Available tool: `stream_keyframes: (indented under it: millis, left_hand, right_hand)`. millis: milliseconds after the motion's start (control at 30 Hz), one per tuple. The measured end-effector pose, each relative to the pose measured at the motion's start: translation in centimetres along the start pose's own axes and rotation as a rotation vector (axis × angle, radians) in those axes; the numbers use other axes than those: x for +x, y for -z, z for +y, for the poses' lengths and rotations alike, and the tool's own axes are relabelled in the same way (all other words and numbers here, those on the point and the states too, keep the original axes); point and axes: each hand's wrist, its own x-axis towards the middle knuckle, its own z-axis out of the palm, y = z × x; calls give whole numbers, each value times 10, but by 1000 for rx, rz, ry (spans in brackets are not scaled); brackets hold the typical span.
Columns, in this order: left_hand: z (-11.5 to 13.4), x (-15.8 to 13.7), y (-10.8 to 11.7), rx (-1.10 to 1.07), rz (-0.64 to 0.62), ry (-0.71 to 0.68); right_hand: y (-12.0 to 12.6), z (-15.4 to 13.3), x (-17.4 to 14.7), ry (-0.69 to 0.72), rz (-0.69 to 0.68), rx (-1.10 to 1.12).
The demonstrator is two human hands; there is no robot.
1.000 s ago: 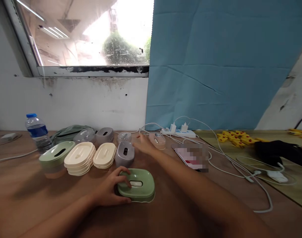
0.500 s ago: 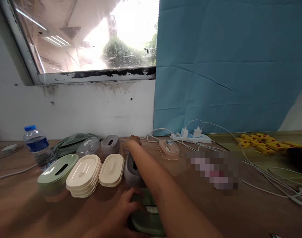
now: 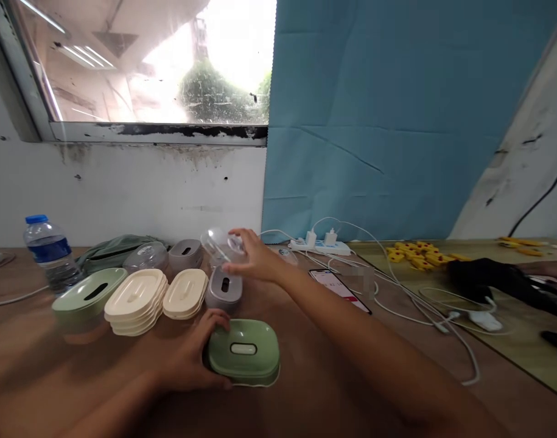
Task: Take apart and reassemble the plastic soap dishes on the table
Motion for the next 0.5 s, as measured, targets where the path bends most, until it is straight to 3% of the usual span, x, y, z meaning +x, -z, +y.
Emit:
stream_keyframes:
  millis: [133,233,500]
  left_hand:
    - [-4,-4,1,-12,-20,9]
    - [-12,-8,1,-68,-66,65]
    - [-21,-8,2,-291,-75,58]
  right_hand:
    - [2,-18,-75,87,-176,60]
    - [-7,-21,-111,113,-243,83]
    - [-38,-5,-130,67,-189,156]
